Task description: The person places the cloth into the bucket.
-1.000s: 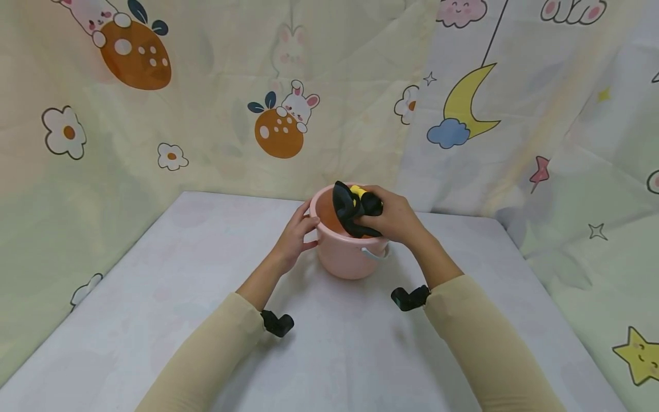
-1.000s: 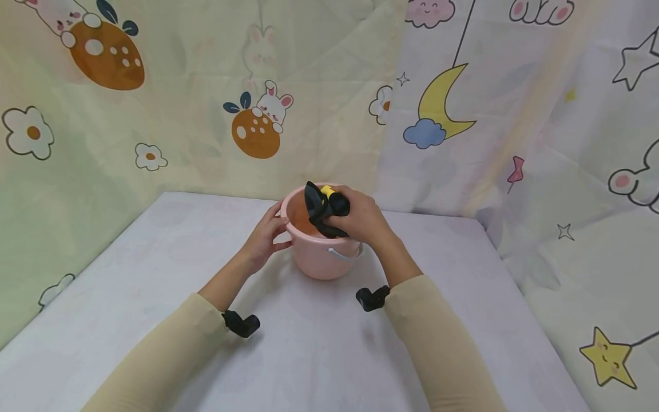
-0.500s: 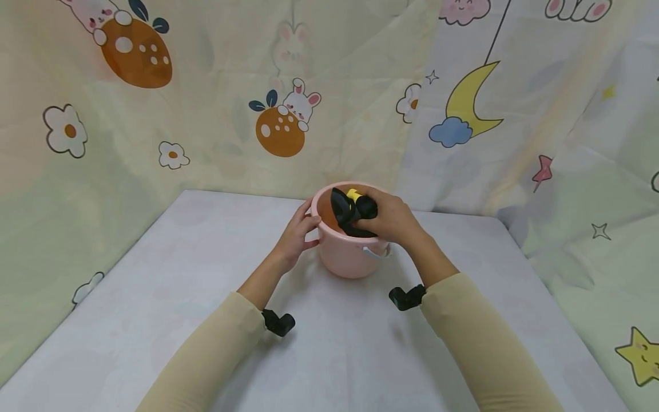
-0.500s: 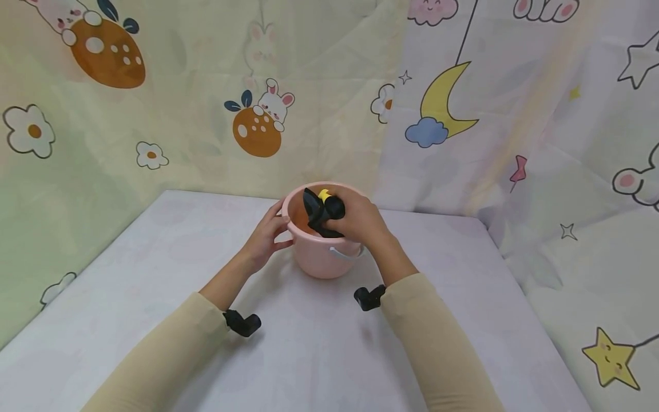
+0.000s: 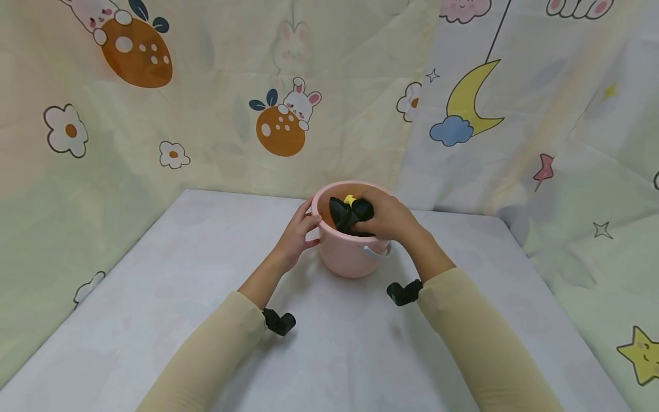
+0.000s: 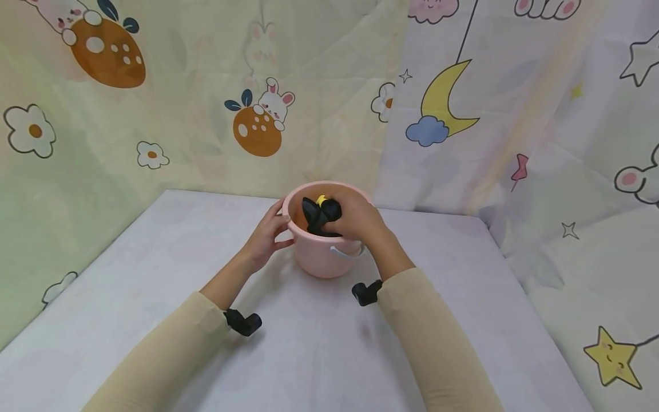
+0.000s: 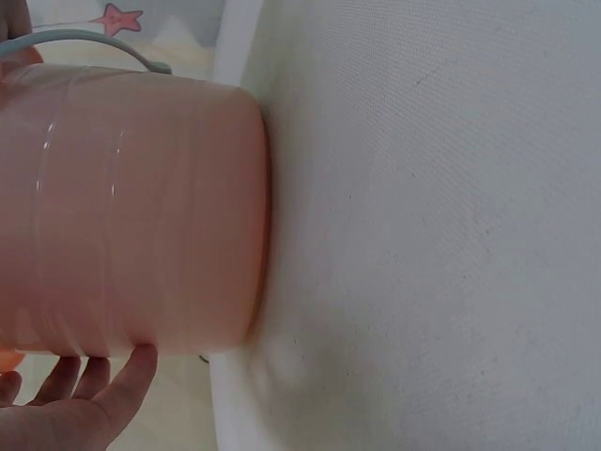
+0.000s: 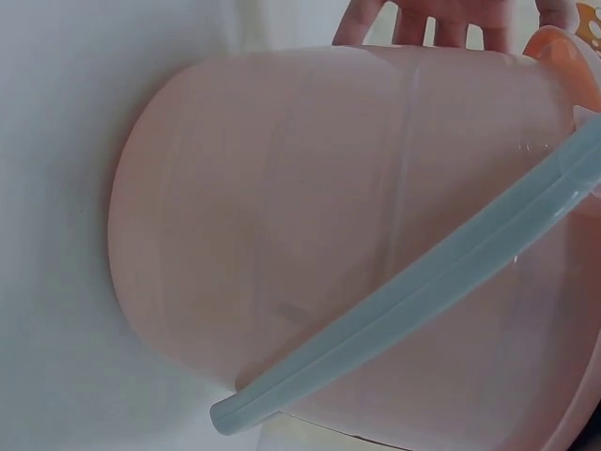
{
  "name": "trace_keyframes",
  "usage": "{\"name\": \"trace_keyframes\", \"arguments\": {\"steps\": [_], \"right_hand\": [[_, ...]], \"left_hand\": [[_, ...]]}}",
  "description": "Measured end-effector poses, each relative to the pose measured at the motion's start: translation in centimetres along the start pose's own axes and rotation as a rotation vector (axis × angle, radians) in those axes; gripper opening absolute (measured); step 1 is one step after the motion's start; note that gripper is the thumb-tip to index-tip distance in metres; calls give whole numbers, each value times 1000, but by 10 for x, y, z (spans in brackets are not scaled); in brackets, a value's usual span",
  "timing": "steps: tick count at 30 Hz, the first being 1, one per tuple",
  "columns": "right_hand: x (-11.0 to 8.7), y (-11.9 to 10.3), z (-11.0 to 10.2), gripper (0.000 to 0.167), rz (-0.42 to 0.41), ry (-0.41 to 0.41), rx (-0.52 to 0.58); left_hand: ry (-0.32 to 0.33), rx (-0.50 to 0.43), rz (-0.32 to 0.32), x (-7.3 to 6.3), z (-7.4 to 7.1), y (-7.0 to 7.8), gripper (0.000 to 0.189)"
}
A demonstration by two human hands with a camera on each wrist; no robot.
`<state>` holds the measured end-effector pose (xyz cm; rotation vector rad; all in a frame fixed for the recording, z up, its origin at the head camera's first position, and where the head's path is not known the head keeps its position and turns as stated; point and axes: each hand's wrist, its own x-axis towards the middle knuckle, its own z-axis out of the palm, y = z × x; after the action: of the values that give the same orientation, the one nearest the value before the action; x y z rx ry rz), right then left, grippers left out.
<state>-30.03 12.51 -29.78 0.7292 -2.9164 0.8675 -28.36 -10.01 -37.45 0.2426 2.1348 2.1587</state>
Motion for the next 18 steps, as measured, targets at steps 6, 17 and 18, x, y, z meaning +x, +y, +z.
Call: {"name": "trace_keyframes", "arguments": {"steps": [6, 17, 18], "right_hand": [[2, -1, -1, 71, -23, -11, 8], [10, -2, 2, 68, 15, -45, -35], [11, -2, 2, 67, 14, -49, -44]], "left_hand": [[1, 0, 3, 0, 0, 0, 67], [2, -6, -2, 0, 1, -1, 68], [1, -10, 1, 0, 1, -1, 68]]}}
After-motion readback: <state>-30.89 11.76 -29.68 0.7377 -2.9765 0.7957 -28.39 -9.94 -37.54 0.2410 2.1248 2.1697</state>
